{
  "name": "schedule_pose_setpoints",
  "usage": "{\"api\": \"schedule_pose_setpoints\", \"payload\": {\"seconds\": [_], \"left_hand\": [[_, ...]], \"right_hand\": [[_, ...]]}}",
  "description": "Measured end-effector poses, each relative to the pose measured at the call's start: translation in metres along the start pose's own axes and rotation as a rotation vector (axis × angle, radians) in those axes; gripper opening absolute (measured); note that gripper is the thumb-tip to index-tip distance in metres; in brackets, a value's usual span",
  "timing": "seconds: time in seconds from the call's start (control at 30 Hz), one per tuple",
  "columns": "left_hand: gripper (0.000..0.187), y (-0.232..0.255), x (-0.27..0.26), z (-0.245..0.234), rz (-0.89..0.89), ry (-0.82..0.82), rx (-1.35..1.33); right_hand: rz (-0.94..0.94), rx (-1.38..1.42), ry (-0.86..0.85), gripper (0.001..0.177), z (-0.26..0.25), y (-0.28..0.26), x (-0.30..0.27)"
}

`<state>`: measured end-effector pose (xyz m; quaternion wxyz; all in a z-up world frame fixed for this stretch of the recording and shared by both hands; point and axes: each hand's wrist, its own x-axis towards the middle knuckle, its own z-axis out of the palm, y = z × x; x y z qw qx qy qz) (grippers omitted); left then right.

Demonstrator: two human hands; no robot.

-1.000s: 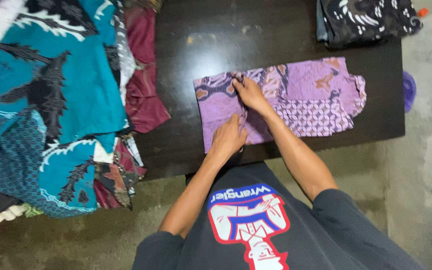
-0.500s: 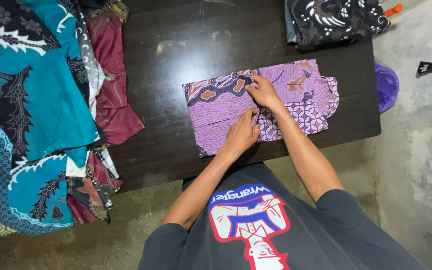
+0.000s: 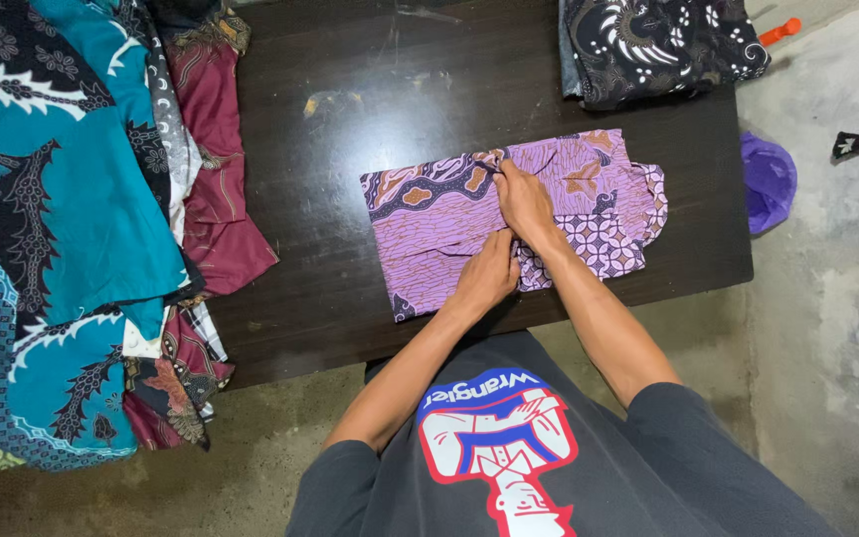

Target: The person folds a purple patterned shirt on a dark table, smoothing and aligning the fabric before stacking it. They then fold a teal patterned shirt using the same method and place it on top of the first folded shirt.

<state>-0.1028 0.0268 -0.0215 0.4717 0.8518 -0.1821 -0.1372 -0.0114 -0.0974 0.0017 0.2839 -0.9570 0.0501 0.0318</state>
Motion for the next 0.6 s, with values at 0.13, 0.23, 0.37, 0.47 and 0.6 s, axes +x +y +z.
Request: {"api": "schedule_pose_setpoints", "payload": {"seconds": [0.13,0.23,0.37,0.47,0.6], "left_hand": [[0.041,0.006,-0.003,-0.003,0.005,-0.002,0.015],[0.040,0.020,-0.009,-0.017,0.232,0.095,0.176],[0.021,0.012,-0.018,-0.039,0.393,0.145,0.044],[0.020,-0.007,-0.021,-0.059,0.353,0.188,0.021],[0.025,-0.025,-0.020,-0.086,0.282,0.279,0.256]], "right_hand": [[-0.056,-0.004,0.022,0.021,-0.002,0.000,-0.003],[-0.041,0.015,0.028,0.024,-0.002,0.002,-0.001],[-0.017,0.109,0.051,0.030,0.000,0.007,0.000],[-0.023,0.134,0.055,0.032,-0.004,0.007,0.000],[-0.179,0.093,0.148,0.035,-0.018,-0.003,-0.011]]}}
